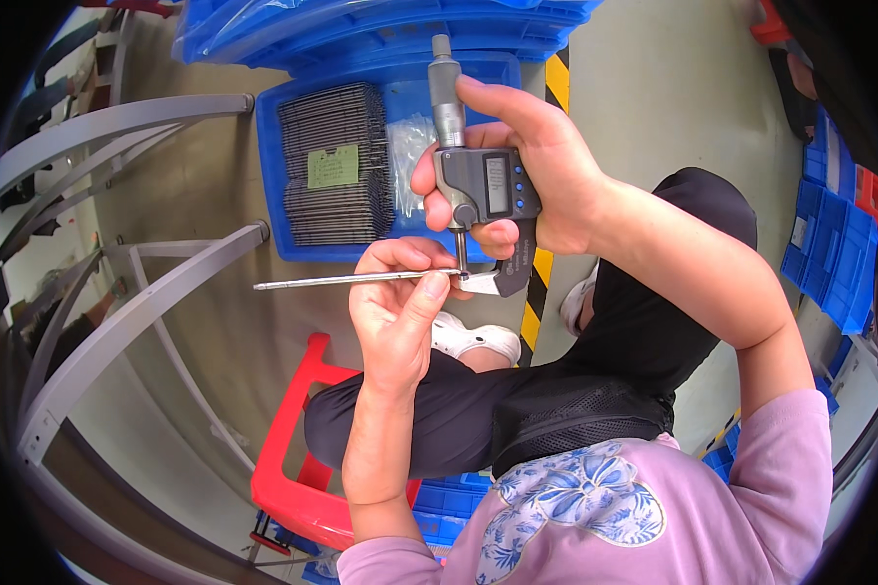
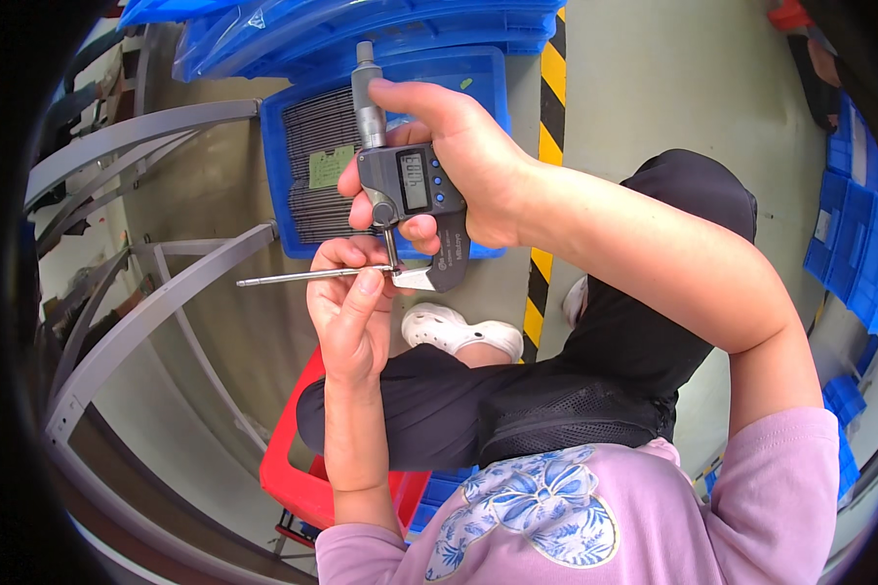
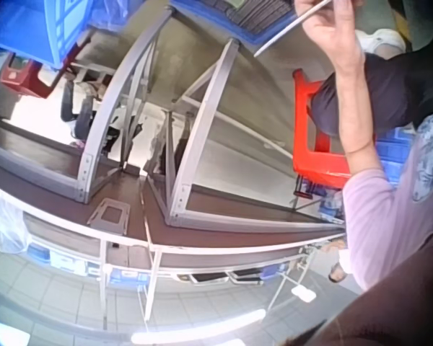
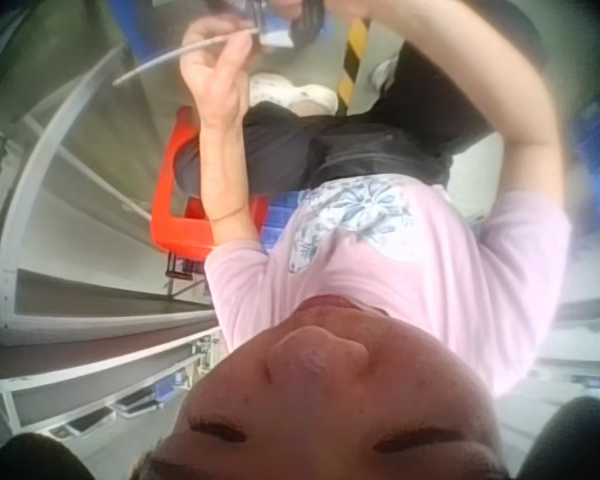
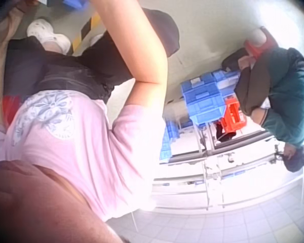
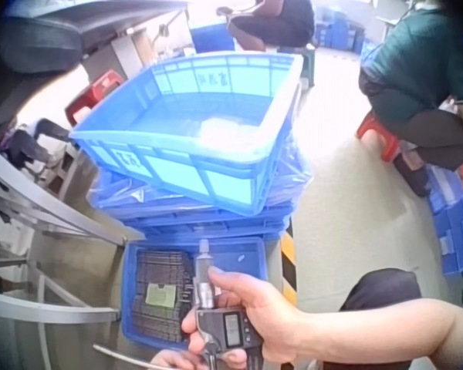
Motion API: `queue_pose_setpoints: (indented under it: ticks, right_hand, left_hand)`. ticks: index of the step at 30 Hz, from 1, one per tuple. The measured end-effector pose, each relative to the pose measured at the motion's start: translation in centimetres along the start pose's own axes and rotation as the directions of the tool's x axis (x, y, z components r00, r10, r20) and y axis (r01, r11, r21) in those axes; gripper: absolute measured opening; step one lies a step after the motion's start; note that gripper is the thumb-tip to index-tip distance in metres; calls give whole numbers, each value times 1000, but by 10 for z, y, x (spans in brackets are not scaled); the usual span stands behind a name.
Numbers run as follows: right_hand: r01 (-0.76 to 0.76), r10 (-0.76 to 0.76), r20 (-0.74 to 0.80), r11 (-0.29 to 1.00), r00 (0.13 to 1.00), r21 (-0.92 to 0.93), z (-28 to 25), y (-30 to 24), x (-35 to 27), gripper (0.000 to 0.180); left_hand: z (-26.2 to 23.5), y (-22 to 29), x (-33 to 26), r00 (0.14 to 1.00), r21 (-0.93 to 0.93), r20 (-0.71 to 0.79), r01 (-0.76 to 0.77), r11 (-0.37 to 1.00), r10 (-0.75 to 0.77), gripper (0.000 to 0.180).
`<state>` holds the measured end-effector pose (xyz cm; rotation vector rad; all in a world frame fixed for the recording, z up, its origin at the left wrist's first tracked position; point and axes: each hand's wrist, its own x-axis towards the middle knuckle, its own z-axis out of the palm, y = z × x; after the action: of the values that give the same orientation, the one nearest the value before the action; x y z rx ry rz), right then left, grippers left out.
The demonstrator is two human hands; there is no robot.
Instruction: The person retrieves metal rods from blue plastic bins and measures them using a digital caliper. They handle the rods one by one, taking measurements and placing them into pink and green baskets on the table. The person also moves the bins and caliper between different locations on the workbench.
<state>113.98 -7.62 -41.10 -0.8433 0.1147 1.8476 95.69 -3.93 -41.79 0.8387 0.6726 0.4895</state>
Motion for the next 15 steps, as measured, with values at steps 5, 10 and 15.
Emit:
queue_pose_setpoints:
  ticks: [5,10,15]
  right_hand:
    - [1,-1,-8,1000,1000,-17,-1,1,2,60]
    - [2,-2,-5,1000,1000,-19,-1,-1,1,59]
    - [-11,12,4,1000,1000,-3,-3,-2,0,60]
  left_hand:
    - [0,0,2,1000,8,22,4,1000,-4,16]
    - [-2,-2,2,999,13,35,-13,1000,13,17]
    - [1,-1,4,1000,3,24,7,1000,-7,13]
